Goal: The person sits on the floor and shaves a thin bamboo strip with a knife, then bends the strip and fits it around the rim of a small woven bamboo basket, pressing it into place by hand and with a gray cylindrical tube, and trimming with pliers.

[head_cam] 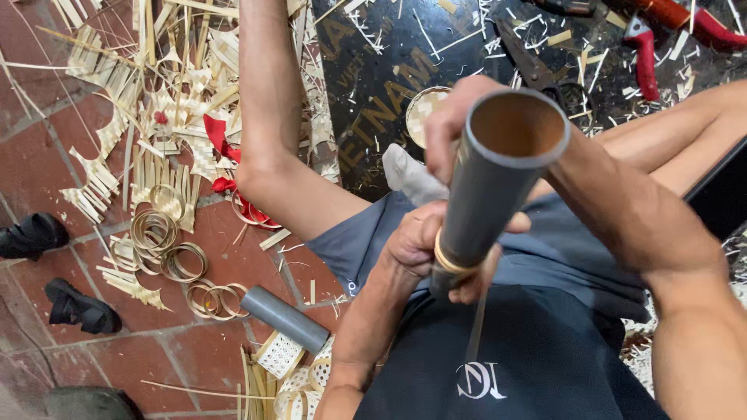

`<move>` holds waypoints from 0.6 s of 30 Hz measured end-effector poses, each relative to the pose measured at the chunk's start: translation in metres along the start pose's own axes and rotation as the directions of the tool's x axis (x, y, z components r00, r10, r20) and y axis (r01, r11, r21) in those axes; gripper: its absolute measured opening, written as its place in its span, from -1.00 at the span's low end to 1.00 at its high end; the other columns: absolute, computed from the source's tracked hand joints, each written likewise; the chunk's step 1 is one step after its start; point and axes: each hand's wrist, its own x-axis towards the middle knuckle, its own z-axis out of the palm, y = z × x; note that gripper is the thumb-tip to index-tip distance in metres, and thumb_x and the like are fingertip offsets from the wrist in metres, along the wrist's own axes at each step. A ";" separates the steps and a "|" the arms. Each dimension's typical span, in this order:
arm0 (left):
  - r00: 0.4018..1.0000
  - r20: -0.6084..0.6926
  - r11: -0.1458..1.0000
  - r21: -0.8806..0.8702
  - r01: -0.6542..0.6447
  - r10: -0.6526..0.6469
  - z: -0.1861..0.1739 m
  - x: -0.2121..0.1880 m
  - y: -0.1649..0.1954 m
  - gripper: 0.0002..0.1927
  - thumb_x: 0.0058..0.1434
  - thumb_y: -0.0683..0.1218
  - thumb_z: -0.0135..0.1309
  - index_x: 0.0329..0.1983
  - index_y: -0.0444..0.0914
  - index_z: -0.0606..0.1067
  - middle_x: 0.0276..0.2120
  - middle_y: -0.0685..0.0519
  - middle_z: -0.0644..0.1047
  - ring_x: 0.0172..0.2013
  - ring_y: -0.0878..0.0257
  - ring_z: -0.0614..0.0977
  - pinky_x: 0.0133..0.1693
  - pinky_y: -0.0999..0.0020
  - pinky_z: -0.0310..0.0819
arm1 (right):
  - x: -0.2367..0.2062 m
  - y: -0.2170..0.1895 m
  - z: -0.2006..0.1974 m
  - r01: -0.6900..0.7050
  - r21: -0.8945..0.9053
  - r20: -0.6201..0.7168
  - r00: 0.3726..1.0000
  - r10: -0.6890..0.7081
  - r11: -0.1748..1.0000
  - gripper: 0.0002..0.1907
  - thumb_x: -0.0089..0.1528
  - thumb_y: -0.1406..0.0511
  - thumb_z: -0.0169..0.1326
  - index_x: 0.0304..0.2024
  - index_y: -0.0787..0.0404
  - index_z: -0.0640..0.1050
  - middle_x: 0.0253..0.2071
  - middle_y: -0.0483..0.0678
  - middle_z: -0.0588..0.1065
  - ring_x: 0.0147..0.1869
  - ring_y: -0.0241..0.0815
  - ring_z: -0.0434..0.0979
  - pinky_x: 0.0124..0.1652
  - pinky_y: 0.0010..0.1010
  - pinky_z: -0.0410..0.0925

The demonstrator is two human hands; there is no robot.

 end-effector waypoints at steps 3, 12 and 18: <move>1.000 0.018 0.969 0.248 -0.003 -0.002 0.004 0.000 0.000 -0.57 0.43 -0.02 0.14 0.06 -0.55 0.48 -0.27 -0.23 0.58 -0.38 0.12 0.63 -0.36 0.27 0.52 | 0.006 -0.031 -0.001 -0.214 -0.129 0.033 0.975 0.219 0.968 -0.75 0.16 0.40 0.24 -0.16 0.47 0.59 -0.44 0.08 0.59 -0.37 -0.24 0.57 -0.38 -0.48 0.42; 0.633 0.157 -0.549 0.677 0.490 0.758 0.023 0.019 0.052 -0.37 0.34 -0.03 0.22 0.45 -0.15 0.33 -0.25 -0.01 0.51 -0.26 0.08 0.59 -0.20 0.19 0.50 | -0.023 -0.027 0.068 -0.339 -0.884 -0.467 0.673 -0.573 0.323 -0.76 0.48 0.32 -0.05 -0.24 0.27 0.56 -0.38 -0.02 0.53 -0.39 -0.34 0.52 -0.39 -0.50 0.41; 0.682 0.175 -0.633 0.582 0.511 0.711 0.017 0.030 0.046 -0.35 0.28 -0.05 0.26 0.42 -0.17 0.35 -0.30 -0.05 0.48 -0.33 0.03 0.55 -0.28 0.13 0.46 | -0.031 0.008 0.074 -0.542 -0.693 -0.712 0.616 -0.336 0.475 -0.88 0.33 0.35 0.16 -0.25 0.30 0.64 -0.47 -0.05 0.56 -0.48 -0.37 0.53 -0.44 -0.48 0.38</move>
